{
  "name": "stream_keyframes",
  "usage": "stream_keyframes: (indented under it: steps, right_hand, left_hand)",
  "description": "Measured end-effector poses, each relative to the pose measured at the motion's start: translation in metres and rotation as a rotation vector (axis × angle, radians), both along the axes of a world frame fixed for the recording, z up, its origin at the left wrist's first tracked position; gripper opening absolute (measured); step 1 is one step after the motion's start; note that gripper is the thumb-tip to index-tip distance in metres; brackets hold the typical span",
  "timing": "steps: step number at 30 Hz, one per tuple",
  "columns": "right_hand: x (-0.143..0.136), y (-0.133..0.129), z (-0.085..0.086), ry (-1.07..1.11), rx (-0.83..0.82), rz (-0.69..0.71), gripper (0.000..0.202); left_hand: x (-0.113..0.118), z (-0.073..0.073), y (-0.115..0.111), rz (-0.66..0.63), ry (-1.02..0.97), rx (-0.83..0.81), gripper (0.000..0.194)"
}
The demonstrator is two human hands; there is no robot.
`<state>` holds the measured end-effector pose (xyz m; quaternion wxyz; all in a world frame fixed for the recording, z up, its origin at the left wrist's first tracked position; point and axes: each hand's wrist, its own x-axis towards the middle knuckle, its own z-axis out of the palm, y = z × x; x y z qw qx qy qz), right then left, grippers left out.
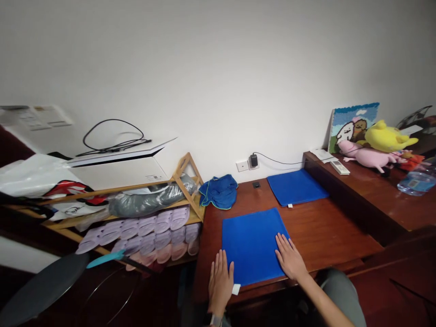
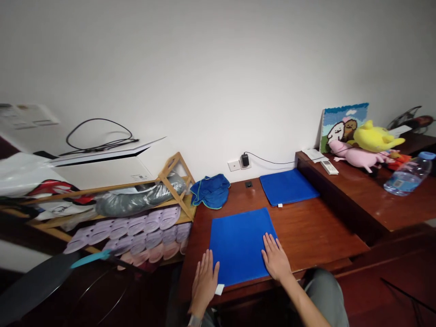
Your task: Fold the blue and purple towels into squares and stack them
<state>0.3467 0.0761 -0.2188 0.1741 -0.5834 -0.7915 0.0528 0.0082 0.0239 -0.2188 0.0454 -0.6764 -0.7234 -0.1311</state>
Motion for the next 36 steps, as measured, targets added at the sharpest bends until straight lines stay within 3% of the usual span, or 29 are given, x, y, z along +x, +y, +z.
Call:
stream_keyframes:
  steps: [3, 6, 10, 13, 16, 19, 22, 25, 31, 34, 36]
  right_hand:
    - [0.001, -0.001, 0.000, 0.043, -0.056, -0.002, 0.065]
    - [0.002, 0.007, 0.006, 0.101, -0.098, -0.013, 0.067]
    - [-0.004, 0.047, 0.036, 0.133, -0.062, -0.002, 0.065]
    - [-0.016, 0.092, 0.062, 0.058, -0.088, 0.002, 0.064]
    - [-0.026, 0.128, 0.069, -0.058, -0.149, 0.018, 0.064]
    - [-0.028, 0.145, 0.051, -0.110, -0.165, 0.018, 0.066]
    - [-0.026, 0.151, 0.028, -0.087, -0.121, -0.008, 0.067]
    - [-0.025, 0.151, 0.018, -0.066, -0.108, -0.031, 0.067]
    - [-0.025, 0.150, 0.025, -0.061, -0.154, -0.038, 0.068]
    - [-0.024, 0.152, 0.035, -0.068, -0.208, -0.039, 0.068]
    - [-0.026, 0.152, 0.044, -0.071, -0.245, -0.041, 0.069]
  left_hand:
    - [-0.012, 0.000, -0.002, -0.015, 0.007, 0.054, 0.064]
    - [0.001, 0.021, 0.017, -0.078, -0.002, 0.128, 0.061]
    - [0.054, 0.068, 0.077, -0.302, -0.036, 0.147, 0.057]
    - [0.110, 0.086, 0.129, -0.433, -0.044, 0.066, 0.056]
    - [0.156, 0.076, 0.166, -0.484, -0.056, -0.051, 0.057]
    - [0.169, 0.049, 0.184, -0.446, -0.072, -0.095, 0.058]
    - [0.147, 0.026, 0.187, -0.337, -0.061, -0.060, 0.059]
    - [0.100, 0.019, 0.184, -0.198, -0.017, -0.028, 0.059]
    - [0.005, 0.022, 0.171, -0.069, 0.050, -0.059, 0.060]
    - [-0.015, 0.025, 0.168, 0.008, 0.043, -0.072, 0.061]
    - [-0.011, 0.030, 0.166, 0.049, 0.042, -0.076, 0.061]
